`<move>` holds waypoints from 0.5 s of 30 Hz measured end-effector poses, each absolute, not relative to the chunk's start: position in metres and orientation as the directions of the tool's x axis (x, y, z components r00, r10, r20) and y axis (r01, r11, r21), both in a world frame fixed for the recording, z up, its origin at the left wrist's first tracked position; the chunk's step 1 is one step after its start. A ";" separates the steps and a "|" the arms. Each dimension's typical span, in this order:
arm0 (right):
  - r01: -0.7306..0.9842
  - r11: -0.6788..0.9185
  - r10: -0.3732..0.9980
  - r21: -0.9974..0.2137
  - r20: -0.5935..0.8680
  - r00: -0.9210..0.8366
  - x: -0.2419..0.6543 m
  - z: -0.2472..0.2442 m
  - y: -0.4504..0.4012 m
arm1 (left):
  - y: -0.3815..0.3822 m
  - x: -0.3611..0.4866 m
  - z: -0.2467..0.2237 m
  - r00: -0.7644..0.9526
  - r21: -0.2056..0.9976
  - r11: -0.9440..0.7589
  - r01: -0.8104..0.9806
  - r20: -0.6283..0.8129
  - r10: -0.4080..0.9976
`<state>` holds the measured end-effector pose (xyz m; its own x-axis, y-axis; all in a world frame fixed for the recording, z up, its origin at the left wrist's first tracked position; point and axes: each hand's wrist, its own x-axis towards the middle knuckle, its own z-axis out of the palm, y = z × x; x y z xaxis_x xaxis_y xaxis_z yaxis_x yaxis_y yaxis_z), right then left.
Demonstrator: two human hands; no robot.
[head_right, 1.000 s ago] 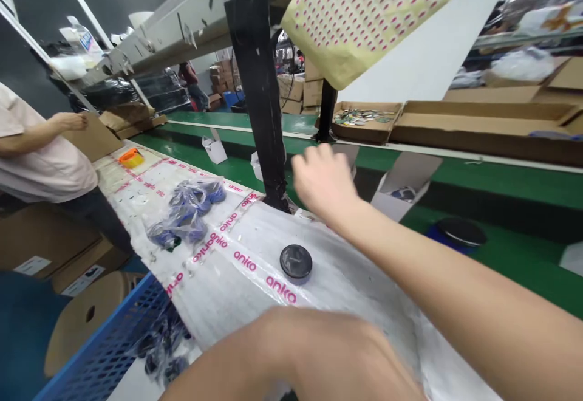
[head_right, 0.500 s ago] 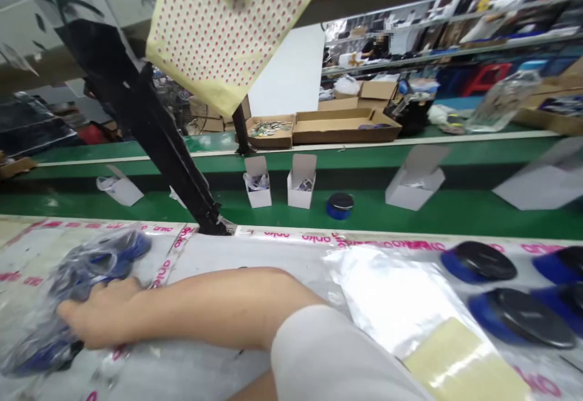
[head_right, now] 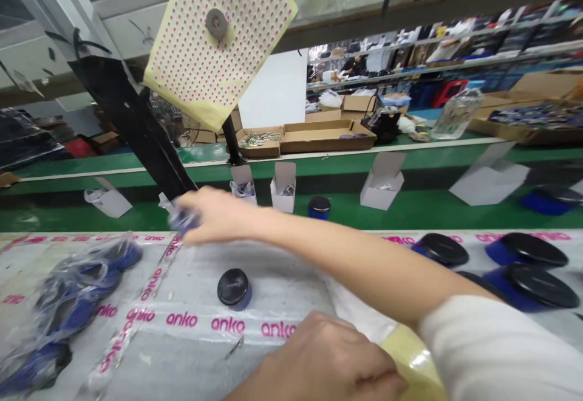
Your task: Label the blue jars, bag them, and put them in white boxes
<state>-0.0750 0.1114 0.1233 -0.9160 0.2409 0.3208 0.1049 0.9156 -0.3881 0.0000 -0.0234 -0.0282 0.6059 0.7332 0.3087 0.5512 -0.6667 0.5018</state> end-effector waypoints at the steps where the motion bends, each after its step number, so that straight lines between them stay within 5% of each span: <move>1: 0.339 0.880 0.459 -0.333 0.412 -0.787 -0.051 0.125 0.132 | -0.015 -0.004 -0.020 0.606 0.473 -0.684 0.556 0.333 0.723; 5: 0.677 0.680 0.709 -0.281 0.489 -0.509 0.008 0.105 0.194 | -0.013 -0.007 -0.005 0.610 0.437 -0.714 0.548 0.375 0.698; 15: 0.796 0.606 0.719 -0.014 0.438 -0.539 0.007 0.047 0.230 | -0.016 -0.009 -0.020 0.609 0.537 -0.643 0.547 0.271 0.745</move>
